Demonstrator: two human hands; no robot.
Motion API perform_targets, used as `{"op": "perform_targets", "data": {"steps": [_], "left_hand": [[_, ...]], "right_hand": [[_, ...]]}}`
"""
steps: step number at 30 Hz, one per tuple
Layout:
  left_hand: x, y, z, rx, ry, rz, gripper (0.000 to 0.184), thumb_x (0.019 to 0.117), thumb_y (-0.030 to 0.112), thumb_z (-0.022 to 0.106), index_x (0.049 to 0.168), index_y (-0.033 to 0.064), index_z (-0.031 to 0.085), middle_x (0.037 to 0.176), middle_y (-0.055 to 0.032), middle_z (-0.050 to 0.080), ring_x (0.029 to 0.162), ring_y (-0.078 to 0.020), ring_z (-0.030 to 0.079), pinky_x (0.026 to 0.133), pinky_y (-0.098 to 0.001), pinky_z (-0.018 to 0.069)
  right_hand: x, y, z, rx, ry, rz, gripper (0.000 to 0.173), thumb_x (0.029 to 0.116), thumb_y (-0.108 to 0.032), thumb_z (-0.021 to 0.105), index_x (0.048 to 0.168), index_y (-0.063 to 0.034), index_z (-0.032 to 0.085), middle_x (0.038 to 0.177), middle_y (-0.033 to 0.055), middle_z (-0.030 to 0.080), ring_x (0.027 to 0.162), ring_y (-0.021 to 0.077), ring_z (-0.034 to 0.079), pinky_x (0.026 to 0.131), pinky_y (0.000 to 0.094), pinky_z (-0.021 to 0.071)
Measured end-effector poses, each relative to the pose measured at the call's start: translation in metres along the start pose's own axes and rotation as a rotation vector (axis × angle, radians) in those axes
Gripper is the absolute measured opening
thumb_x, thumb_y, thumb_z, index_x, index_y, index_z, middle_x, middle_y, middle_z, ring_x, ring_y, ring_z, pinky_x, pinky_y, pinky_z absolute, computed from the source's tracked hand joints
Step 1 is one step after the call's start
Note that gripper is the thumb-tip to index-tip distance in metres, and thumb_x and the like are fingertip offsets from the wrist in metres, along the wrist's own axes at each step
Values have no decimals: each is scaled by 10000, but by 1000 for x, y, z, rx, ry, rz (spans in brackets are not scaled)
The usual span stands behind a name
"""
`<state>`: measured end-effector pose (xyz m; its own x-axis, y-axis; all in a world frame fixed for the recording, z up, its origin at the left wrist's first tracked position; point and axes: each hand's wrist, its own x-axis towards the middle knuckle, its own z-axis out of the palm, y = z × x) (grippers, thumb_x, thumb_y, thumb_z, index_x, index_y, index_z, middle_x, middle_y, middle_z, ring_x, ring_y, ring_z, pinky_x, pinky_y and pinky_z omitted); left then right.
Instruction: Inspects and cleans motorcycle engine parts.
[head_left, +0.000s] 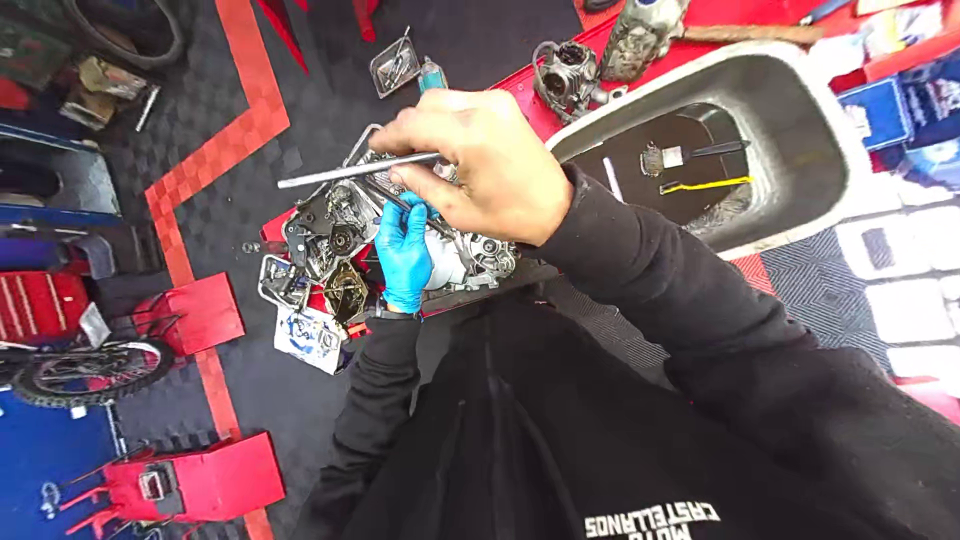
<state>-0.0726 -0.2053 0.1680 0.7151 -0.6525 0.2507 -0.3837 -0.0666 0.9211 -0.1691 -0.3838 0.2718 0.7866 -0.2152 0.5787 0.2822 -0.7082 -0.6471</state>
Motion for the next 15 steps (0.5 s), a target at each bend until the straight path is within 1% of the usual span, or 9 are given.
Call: {"op": "perform_targets", "data": {"steps": [1, 3, 6, 8, 11, 12, 14, 15], "left_hand": [[-1, 0, -1, -9, 29, 6, 170, 1030, 49, 565, 1184, 35, 637, 1023, -18, 716, 962, -111, 693, 894, -335, 594], [0, 1, -3, -24, 76, 11, 215, 1017, 48, 580, 1222, 20, 637, 1054, -35, 722, 996, -119, 696, 919, -348, 591], [1, -2, -2, -46, 89, 20, 231, 1015, 49, 586, 1240, 16, 626, 1067, -42, 722, 1007, -122, 696, 929, -354, 589], [2, -8, -3, -48, 76, 34, 246, 1016, 61, 597, 1256, 13, 631, 1087, -49, 725, 1018, -124, 698, 934, -353, 591], [1, -20, -5, -70, 18, 40, 240, 1033, 62, 573, 1260, 8, 630, 1104, -54, 721, 1035, -126, 691, 953, -353, 580], [2, -24, -5, -80, -2, 45, 223, 1036, 58, 566, 1244, 12, 632, 1087, -51, 717, 1013, -127, 694, 939, -352, 586], [3, -30, -5, -86, -47, 69, 207, 1040, 63, 566, 1229, 14, 637, 1088, -47, 720, 1016, -127, 701, 940, -349, 593], [4, -32, -7, -82, -75, 85, 202, 1040, 65, 571, 1221, 15, 646, 1099, -48, 729, 1021, -127, 710, 945, -348, 598]], "right_hand": [[0, -3, 2, 4, -11, -23, 218, 1001, -190, 623, 1136, -104, 771, 952, 54, 730, 885, 149, 691, 779, 324, 570], [1, -8, 5, -6, -23, -46, 228, 999, -173, 613, 1151, -108, 768, 915, 56, 711, 854, 163, 680, 750, 336, 561], [2, -14, 7, -38, -28, -59, 234, 1002, -163, 601, 1155, -109, 770, 888, 61, 703, 827, 178, 679, 726, 361, 557], [0, -17, 10, -72, -40, -39, 230, 1004, -172, 594, 1142, -120, 771, 899, 59, 709, 838, 182, 686, 731, 377, 560], [-10, -22, 16, -122, -37, 16, 211, 990, -164, 604, 1112, -125, 772, 927, 56, 739, 859, 186, 711, 749, 397, 576], [-15, -24, 19, -135, -26, 36, 210, 988, -160, 604, 1111, -121, 770, 924, 54, 737, 852, 186, 708, 746, 397, 573], [-24, -28, 22, -154, 11, 65, 211, 990, -147, 609, 1126, -112, 766, 962, 55, 753, 886, 176, 719, 782, 386, 589], [-27, -32, 22, -163, 28, 79, 213, 983, -138, 614, 1128, -100, 765, 967, 63, 753, 886, 178, 718, 778, 387, 588]]}}
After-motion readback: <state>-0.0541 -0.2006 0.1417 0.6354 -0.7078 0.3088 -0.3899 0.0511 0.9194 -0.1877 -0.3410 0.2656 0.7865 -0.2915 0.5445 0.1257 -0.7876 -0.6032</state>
